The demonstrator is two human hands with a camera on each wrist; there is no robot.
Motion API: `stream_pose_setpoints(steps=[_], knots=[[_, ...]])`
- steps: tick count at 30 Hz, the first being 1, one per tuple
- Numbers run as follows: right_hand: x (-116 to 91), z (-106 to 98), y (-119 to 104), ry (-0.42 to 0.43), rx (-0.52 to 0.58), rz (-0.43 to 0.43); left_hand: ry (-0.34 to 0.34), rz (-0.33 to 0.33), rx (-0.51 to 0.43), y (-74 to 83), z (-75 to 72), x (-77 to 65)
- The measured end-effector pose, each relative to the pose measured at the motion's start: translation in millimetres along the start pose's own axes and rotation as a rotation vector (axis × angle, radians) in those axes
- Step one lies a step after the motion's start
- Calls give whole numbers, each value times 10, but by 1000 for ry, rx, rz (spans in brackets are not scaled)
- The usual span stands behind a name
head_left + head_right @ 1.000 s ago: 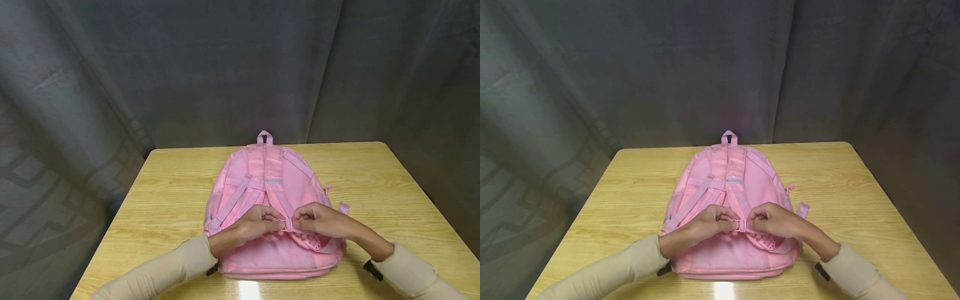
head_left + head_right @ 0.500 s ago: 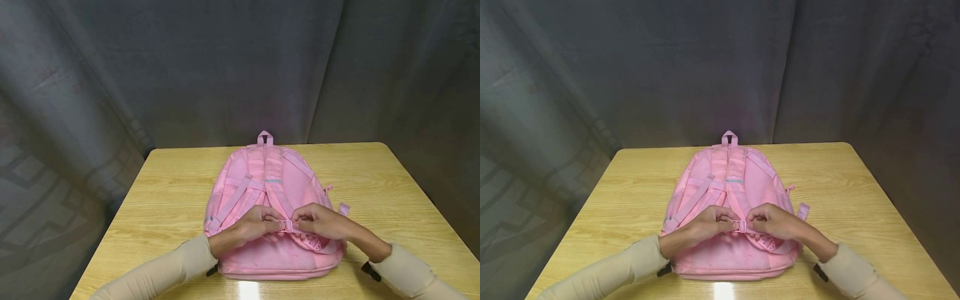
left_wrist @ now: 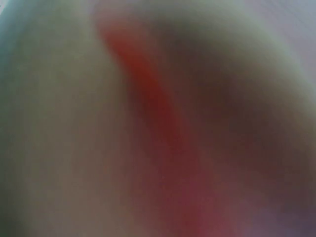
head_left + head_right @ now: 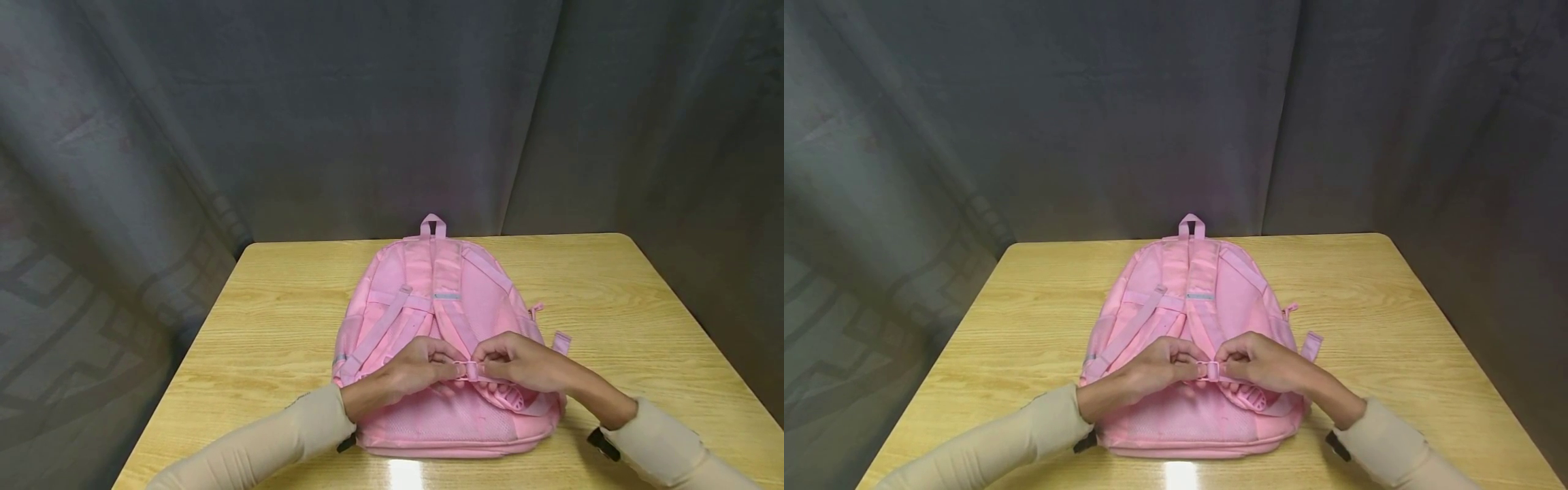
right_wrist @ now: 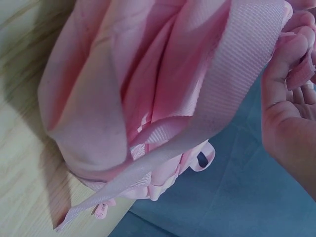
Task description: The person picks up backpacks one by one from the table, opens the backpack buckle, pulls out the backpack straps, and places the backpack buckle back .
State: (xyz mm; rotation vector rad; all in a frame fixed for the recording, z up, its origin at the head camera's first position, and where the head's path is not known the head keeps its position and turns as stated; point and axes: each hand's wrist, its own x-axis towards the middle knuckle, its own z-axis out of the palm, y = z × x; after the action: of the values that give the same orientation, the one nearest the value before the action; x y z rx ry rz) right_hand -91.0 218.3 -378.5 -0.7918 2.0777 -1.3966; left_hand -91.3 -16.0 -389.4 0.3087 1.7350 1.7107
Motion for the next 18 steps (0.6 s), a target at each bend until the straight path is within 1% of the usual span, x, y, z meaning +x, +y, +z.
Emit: stream_pose_setpoints(steps=[8, 18], knots=[[2, -4, 1, -3, 0, -3, 13, 1, -4, -8, 5, 6], [-30, -27, -28, 6, -30, 53, 27, -14, -17, 7, 13, -4]])
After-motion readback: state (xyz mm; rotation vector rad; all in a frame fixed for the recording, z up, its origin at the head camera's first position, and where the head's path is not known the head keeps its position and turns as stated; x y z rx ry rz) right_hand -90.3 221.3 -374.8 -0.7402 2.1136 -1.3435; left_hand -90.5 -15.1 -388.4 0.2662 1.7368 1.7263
